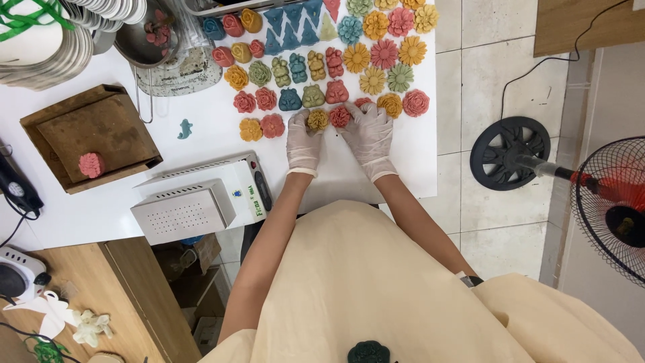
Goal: Organizing and inspecting various colored and shaped wax pieces on a work surface and into a tray.
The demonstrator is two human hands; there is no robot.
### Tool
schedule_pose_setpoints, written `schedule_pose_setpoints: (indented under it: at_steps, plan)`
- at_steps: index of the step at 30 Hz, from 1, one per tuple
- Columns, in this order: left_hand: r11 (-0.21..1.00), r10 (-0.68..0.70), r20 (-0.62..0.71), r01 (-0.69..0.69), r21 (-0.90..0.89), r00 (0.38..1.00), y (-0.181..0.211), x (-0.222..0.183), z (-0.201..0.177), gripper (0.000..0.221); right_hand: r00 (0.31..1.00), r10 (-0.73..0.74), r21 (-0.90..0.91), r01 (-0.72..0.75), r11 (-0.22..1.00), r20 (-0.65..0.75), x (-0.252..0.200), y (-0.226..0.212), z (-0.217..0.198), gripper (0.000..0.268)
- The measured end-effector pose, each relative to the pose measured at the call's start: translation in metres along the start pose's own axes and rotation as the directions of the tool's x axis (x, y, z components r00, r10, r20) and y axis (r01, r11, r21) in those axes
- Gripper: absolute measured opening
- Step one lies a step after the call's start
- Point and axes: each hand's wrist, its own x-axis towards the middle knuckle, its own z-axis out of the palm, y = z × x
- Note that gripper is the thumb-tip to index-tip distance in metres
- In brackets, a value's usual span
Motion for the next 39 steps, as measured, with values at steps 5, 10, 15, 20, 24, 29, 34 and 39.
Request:
schedule_pose_setpoints:
  at_steps: [5, 10, 15, 20, 24, 29, 34, 39]
  plan:
    - [0.993, -0.028, 0.018, 0.030, -0.113, 0.999, -0.006, 0.002, 0.004, 0.050, 1.000, 0.001, -0.019, -0.001, 1.000, -0.018, 0.000, 0.000, 0.002, 0.066]
    - [1.000, 0.011, -0.016, -0.012, -0.019, 1.000, -0.007, 0.003, 0.007, 0.049, 1.000, 0.004, -0.027, -0.005, 1.000, -0.020, -0.001, -0.001, 0.004, 0.065]
    - [0.998, 0.051, -0.050, -0.053, -0.021, 0.997, -0.014, 0.001, 0.010, 0.057, 0.999, 0.028, -0.065, -0.029, 0.997, -0.020, 0.000, -0.012, -0.009, 0.068]
    - [0.995, -0.048, 0.172, 0.031, 0.099, 0.984, 0.039, -0.061, -0.073, 0.068, 0.999, 0.037, -0.052, -0.038, 0.998, -0.027, -0.010, -0.030, -0.043, 0.063]
    - [0.972, 0.186, 0.048, -0.191, 0.138, 0.981, 0.023, -0.092, -0.173, 0.043, 0.997, 0.046, -0.073, -0.051, 0.996, -0.068, -0.027, -0.030, -0.048, 0.055]
    - [0.947, -0.129, -0.280, 0.202, 0.251, 0.951, -0.035, -0.037, -0.348, 0.045, 0.985, 0.065, -0.015, -0.068, 0.998, -0.160, -0.037, -0.068, -0.045, 0.046]
    - [0.704, -0.072, -0.413, 0.340, 0.624, 0.908, -0.173, 0.019, -0.432, 0.070, 0.970, 0.111, -0.025, -0.119, 0.993, -0.215, -0.048, -0.125, -0.030, 0.041]
    - [0.645, -0.238, -0.304, 0.384, 0.660, 0.922, -0.208, 0.040, -0.441, 0.076, 0.964, 0.116, -0.012, -0.122, 0.992, -0.241, -0.055, -0.166, -0.032, 0.034]
